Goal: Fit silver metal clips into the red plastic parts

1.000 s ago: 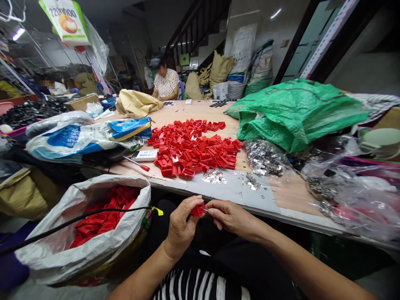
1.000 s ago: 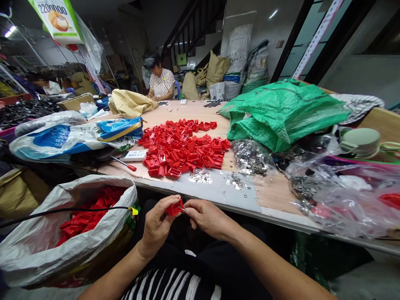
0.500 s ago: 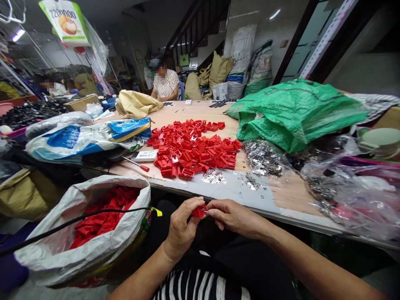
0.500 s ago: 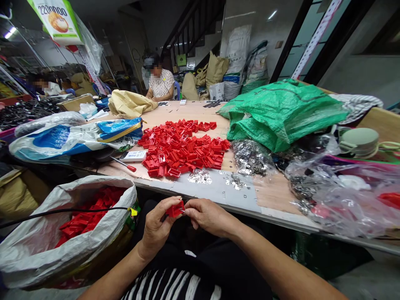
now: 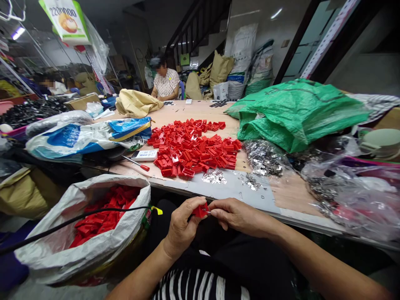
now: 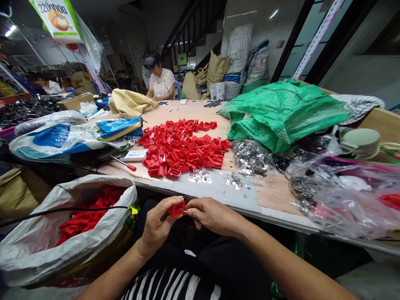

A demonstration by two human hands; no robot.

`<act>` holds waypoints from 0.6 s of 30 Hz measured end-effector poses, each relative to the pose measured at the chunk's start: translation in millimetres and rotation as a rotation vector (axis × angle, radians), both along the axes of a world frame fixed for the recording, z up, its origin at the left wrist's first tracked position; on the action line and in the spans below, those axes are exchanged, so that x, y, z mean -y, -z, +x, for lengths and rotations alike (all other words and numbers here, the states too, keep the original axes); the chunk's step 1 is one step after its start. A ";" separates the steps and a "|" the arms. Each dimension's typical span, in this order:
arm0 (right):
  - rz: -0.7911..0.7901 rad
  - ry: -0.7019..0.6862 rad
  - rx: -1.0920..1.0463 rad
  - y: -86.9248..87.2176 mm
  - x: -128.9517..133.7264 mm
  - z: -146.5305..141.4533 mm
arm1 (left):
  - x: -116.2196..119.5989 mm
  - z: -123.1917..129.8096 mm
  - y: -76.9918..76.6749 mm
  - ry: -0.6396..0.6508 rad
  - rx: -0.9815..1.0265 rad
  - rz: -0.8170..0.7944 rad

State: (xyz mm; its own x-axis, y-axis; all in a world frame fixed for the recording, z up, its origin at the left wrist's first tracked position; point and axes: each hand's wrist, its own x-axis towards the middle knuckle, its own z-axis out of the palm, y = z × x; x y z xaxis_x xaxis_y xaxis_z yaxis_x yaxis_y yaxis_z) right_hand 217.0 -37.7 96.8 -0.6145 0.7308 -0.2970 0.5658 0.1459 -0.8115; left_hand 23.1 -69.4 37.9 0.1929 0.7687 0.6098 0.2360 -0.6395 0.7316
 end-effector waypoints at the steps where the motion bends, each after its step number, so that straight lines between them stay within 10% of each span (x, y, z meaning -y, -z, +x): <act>1: -0.001 0.001 0.000 -0.7 0.2 0.0 | 0.2 0.1 -0.2 0.003 -0.002 0.007; 18: -0.031 0.051 -0.051 0.5 3.5 -1.7 | 1.6 2.7 -0.8 -0.014 -0.035 0.058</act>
State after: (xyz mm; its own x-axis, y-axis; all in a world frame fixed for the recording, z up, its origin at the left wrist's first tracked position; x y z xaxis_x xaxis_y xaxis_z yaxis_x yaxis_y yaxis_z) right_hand 215.3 -41.1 96.3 -0.5915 0.7525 -0.2895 0.5299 0.0922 -0.8430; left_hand 25.9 -71.0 38.7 0.2046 0.7352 0.6463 0.2702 -0.6770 0.6846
